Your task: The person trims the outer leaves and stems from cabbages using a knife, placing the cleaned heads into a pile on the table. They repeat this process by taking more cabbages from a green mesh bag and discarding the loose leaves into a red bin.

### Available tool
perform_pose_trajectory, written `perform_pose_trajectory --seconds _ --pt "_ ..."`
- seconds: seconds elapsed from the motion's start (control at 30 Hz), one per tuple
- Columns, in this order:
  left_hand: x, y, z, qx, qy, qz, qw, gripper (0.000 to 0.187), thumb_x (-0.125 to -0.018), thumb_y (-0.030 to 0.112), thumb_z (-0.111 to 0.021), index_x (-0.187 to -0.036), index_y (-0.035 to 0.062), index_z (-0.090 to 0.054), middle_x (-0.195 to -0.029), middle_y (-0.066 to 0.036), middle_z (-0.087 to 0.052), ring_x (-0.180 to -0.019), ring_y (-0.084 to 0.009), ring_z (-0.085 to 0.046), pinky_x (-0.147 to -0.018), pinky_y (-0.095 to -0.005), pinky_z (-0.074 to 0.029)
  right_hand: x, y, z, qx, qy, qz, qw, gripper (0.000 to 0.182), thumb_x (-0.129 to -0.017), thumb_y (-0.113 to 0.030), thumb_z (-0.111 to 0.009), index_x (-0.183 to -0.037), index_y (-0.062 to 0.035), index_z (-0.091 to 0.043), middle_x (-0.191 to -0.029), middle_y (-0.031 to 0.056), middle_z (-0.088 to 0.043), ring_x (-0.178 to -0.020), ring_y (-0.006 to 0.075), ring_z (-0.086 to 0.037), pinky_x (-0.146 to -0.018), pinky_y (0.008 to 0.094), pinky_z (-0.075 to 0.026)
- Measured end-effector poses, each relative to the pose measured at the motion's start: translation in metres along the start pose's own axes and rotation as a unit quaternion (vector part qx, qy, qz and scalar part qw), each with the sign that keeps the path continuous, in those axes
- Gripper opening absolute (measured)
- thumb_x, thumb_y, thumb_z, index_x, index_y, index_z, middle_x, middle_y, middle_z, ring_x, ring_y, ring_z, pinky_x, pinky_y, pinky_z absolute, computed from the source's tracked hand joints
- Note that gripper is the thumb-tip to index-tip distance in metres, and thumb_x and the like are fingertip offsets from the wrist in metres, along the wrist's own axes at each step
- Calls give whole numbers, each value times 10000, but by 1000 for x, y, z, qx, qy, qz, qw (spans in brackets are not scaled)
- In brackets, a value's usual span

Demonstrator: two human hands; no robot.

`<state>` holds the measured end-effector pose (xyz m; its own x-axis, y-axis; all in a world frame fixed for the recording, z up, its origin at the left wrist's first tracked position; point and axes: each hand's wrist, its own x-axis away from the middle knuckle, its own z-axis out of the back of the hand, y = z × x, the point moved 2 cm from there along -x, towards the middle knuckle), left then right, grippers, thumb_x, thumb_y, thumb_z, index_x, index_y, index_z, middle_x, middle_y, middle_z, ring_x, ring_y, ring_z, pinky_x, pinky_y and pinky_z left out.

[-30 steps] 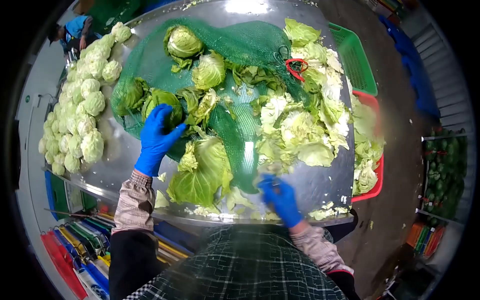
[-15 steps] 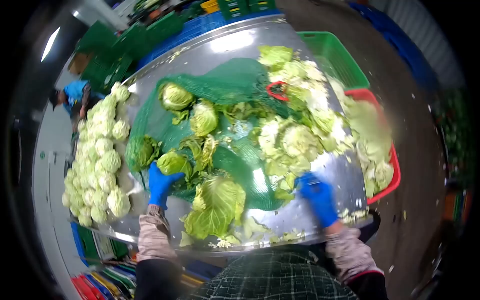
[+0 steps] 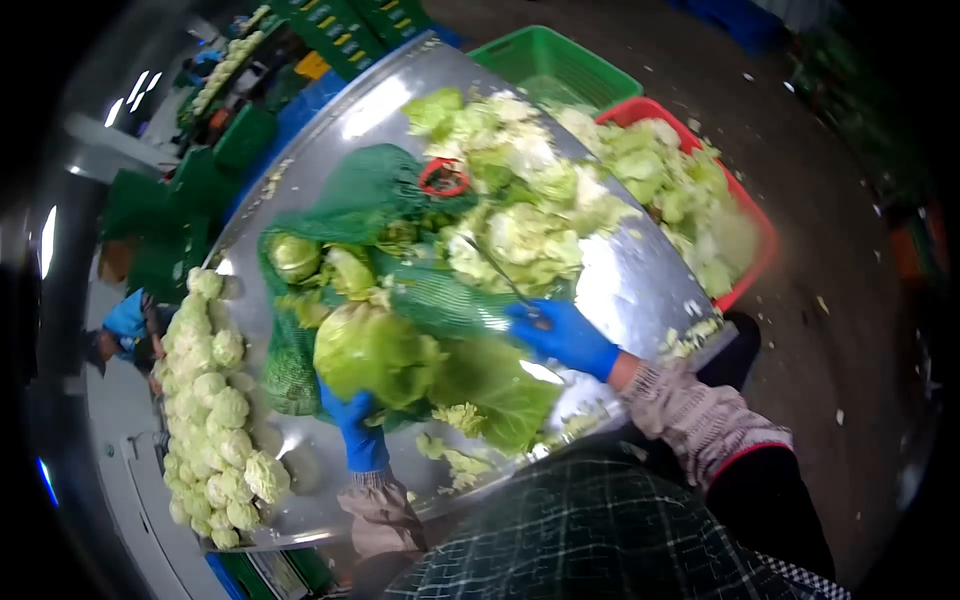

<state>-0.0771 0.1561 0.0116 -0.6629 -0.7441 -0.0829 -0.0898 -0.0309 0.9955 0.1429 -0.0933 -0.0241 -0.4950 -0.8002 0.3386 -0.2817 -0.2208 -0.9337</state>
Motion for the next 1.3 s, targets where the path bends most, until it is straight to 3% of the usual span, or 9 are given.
perform_pose_trajectory --seconds 0.07,0.2,0.3,0.47,0.87,0.93,1.07,1.13,1.3 --pt "-4 14 -73 -101 -107 -97 984 1113 -491 335 -904 -1381 1 -325 -1302 -166 -439 -1134 -272 -515 -964 -395 -447 9 -18 -10 -143 39 -2 989 340 -910 -269 -608 -1143 -23 -622 -720 43 -632 -551 75 -553 -519 230 -464" --pt "21 -1 -146 -274 -276 -146 910 1079 -559 241 -891 -1402 11 -259 -1373 -139 -347 -1275 -265 -358 -1064 -380 -335 29 23 18 -87 86 10 992 435 -875 -204 -649 -1269 -55 -543 -875 71 -660 -601 81 -570 -525 218 -471" --pt "44 -33 -161 -49 -193 177 964 987 -617 179 -863 -1383 15 -263 -1351 -143 -354 -1244 -255 -375 -1057 -356 -332 50 52 26 55 133 -4 990 500 -858 -214 -667 -1307 -52 -516 -852 83 -657 -714 87 -593 -590 252 -496" --pt "52 -40 -179 -78 -149 132 977 941 -651 106 -840 -1364 -33 -242 -1325 -177 -360 -1223 -251 -383 -1051 -334 -332 74 40 38 337 228 199 891 448 -869 -184 -606 -1296 -78 -519 -911 128 -638 -664 228 -632 -606 313 -524" --pt "31 -60 -197 -154 -193 118 962 791 -640 138 -852 -1253 -41 -386 -1169 -159 -521 -1050 -245 -536 -914 -339 -451 89 43 38 654 112 181 726 236 -845 -187 -587 -1022 -40 -533 -733 67 -518 -556 200 -571 -393 325 -420" --pt "30 -65 -198 -225 -199 59 952 786 -634 179 -860 -1237 -35 -402 -1158 -164 -519 -1049 -247 -528 -907 -343 -450 79 49 49 612 101 150 770 214 -825 -155 -584 -990 -30 -529 -719 84 -530 -571 220 -586 -389 333 -424" --pt "24 -52 -216 -63 -194 230 952 888 -588 307 -885 -1241 -43 -394 -1149 -173 -491 -1054 -271 -504 -911 -367 -436 46 65 63 537 105 70 834 216 -863 -184 -500 -1050 -89 -553 -746 119 -595 -634 272 -620 -547 355 -500" --pt "41 -50 -213 -384 -187 -36 903 1004 -553 323 -897 -1294 -55 -335 -1150 -161 -456 -1055 -290 -489 -913 -371 -432 17 81 66 583 50 7 811 215 -887 -227 -495 -1032 -91 -579 -819 136 -649 -718 293 -652 -616 395 -519" --pt "53 -53 -186 1 -165 173 971 871 -626 193 -863 -1279 -60 -346 -1208 -159 -442 -1106 -267 -476 -921 -358 -434 46 55 61 456 83 10 886 232 -867 -255 -539 -989 -73 -614 -841 145 -661 -744 319 -656 -685 406 -530"
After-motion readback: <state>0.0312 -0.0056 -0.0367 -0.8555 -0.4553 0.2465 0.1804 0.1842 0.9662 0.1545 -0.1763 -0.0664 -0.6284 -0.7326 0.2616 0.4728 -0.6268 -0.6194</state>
